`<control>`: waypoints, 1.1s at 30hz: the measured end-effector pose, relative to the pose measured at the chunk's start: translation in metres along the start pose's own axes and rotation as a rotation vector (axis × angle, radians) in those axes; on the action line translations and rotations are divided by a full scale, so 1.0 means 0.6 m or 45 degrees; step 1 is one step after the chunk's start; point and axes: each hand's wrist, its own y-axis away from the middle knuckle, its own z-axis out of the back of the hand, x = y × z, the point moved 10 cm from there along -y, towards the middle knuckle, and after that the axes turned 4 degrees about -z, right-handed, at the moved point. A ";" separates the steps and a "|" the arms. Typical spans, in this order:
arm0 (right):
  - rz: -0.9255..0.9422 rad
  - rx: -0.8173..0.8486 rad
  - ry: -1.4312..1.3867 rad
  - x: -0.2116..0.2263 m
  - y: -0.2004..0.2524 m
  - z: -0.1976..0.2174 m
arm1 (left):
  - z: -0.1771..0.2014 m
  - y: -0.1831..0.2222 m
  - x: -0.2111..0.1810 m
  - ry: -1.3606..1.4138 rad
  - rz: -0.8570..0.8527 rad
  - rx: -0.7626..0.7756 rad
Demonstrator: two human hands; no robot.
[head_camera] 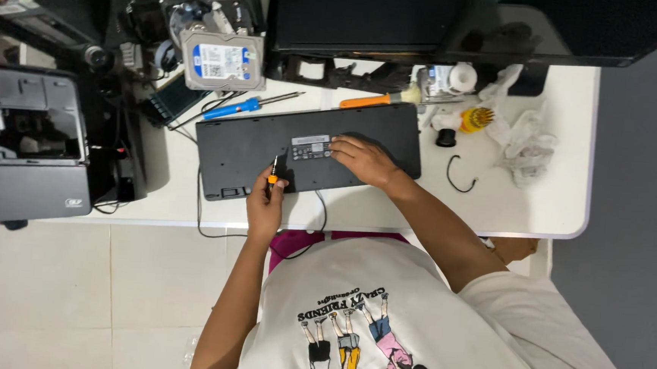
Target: Removing screws from the back of an electronic device and prying the casing open using a screwdriver.
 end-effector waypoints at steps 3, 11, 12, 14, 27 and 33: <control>-0.043 0.036 0.100 -0.022 0.026 0.018 | -0.029 -0.001 -0.007 -0.022 -0.009 0.005; -0.028 -0.083 0.058 -0.037 0.047 0.045 | -0.096 0.019 -0.015 -0.049 -0.009 -0.013; -0.032 -0.076 0.054 -0.043 0.050 0.040 | -0.103 0.021 -0.010 -0.049 -0.001 -0.010; -0.023 -0.053 0.180 -0.049 0.051 0.021 | -0.108 0.022 -0.003 -0.013 -0.026 -0.026; -0.096 0.426 0.274 -0.018 0.062 0.047 | -0.005 -0.055 0.038 -0.163 0.009 -0.070; -0.033 0.354 0.382 -0.050 0.068 0.039 | 0.016 -0.060 0.072 -0.131 0.118 -0.058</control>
